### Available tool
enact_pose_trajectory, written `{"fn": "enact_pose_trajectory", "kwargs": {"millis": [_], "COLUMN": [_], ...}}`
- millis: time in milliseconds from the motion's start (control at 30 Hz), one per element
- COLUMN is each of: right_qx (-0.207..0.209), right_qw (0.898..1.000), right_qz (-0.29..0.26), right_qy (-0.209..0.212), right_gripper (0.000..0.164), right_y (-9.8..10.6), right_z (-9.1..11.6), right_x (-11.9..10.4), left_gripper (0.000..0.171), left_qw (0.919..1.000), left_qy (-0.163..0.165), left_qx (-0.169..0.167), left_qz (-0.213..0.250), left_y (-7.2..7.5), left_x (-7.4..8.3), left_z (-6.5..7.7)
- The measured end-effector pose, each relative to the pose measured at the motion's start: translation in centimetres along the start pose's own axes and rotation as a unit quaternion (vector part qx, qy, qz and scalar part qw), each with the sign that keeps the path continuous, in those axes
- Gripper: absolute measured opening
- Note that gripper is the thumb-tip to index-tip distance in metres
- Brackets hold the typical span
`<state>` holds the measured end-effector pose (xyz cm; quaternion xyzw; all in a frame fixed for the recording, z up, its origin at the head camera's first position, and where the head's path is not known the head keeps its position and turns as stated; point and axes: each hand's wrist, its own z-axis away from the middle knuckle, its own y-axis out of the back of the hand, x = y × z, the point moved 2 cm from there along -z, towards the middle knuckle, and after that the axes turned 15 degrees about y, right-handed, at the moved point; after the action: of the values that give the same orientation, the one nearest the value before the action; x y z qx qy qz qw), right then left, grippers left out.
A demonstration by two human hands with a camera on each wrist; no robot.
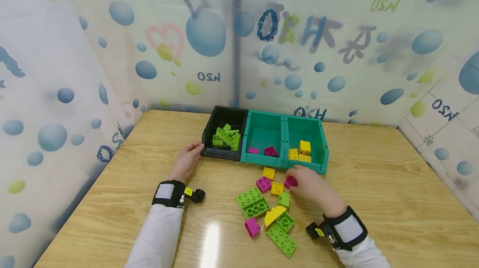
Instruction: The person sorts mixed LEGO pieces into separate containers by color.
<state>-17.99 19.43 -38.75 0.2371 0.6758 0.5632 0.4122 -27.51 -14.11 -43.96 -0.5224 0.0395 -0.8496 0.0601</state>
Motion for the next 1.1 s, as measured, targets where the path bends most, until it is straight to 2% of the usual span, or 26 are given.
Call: {"fn": "enact_pose_trajectory", "kwargs": {"millis": [333, 633, 867, 1100], "right_qx": [-0.024, -0.017, -0.008, 0.003], "right_qw": [1.000, 1.000, 0.999, 0.997], "right_qz": [0.001, 0.009, -0.017, -0.046], "right_qy": [0.008, 0.015, 0.028, 0.054], "right_gripper": [0.022, 0.023, 0.022, 0.024], "right_y": [-0.5, -0.7, -0.2, 0.8], "right_z": [-0.3, -0.5, -0.4, -0.3], "right_x": [0.4, 0.6, 0.5, 0.1], "left_gripper": [0.021, 0.024, 0.019, 0.018], "left_qw": [1.0000, 1.0000, 1.0000, 0.9999], "left_qy": [-0.003, -0.004, -0.004, 0.001], "left_qx": [-0.001, 0.003, 0.007, -0.003], "left_qz": [0.003, -0.004, 0.001, 0.016], "left_y": [0.2, 0.4, 0.3, 0.1], "left_x": [0.0, 0.1, 0.1, 0.0], "left_z": [-0.1, -0.1, -0.2, -0.1]}}
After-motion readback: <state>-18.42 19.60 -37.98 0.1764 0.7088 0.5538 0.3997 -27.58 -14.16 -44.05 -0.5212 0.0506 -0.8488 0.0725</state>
